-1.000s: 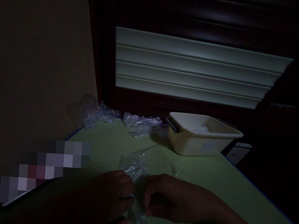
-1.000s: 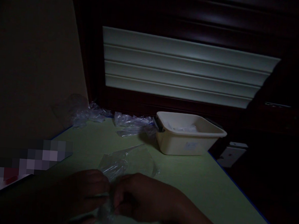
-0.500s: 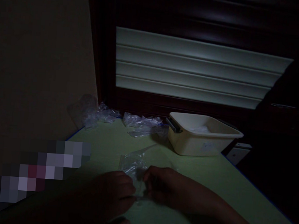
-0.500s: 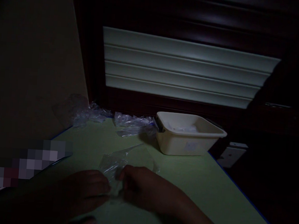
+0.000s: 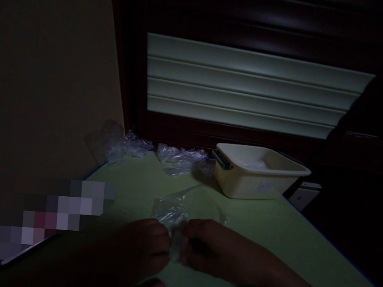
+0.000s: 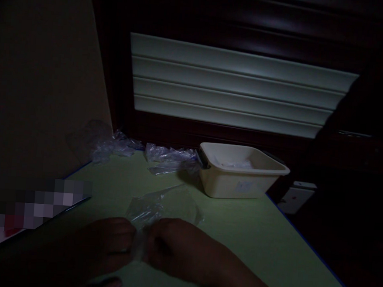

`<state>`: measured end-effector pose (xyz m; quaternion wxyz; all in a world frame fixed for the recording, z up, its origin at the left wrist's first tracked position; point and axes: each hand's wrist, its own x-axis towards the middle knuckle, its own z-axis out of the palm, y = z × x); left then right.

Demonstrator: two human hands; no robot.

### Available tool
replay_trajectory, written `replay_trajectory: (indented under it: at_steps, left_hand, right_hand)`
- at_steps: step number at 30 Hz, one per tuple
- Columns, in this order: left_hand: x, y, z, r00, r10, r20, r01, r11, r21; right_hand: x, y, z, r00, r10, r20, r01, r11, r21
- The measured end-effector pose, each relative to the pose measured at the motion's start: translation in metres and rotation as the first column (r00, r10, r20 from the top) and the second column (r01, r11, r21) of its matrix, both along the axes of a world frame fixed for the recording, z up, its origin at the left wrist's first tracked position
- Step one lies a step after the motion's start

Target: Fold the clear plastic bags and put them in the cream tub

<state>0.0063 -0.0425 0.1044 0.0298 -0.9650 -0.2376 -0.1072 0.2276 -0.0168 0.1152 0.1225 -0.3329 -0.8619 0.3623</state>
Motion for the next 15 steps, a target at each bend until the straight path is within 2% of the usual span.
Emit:
replay_trajectory:
  at_steps: [5, 10, 15]
  left_hand:
    - [-0.0011, -0.0052, -0.0032, 0.997, 0.021, 0.078, -0.022, 1.000, 0.008]
    - [-0.0005, 0.0009, -0.0014, 0.997, -0.008, 0.074, 0.010, 1.000, -0.025]
    - [0.0002, 0.0032, 0.0024, 0.996, -0.025, 0.083, 0.026, 1.000, -0.009]
  right_hand:
    - [0.0006, -0.0003, -0.0010, 0.995, -0.090, 0.048, 0.092, 0.995, -0.031]
    - [0.0010, -0.0004, -0.0027, 0.968, -0.234, 0.092, 0.232, 0.972, 0.035]
    - [0.0005, 0.0014, -0.0046, 0.952, -0.279, 0.125, 0.267, 0.958, 0.102]
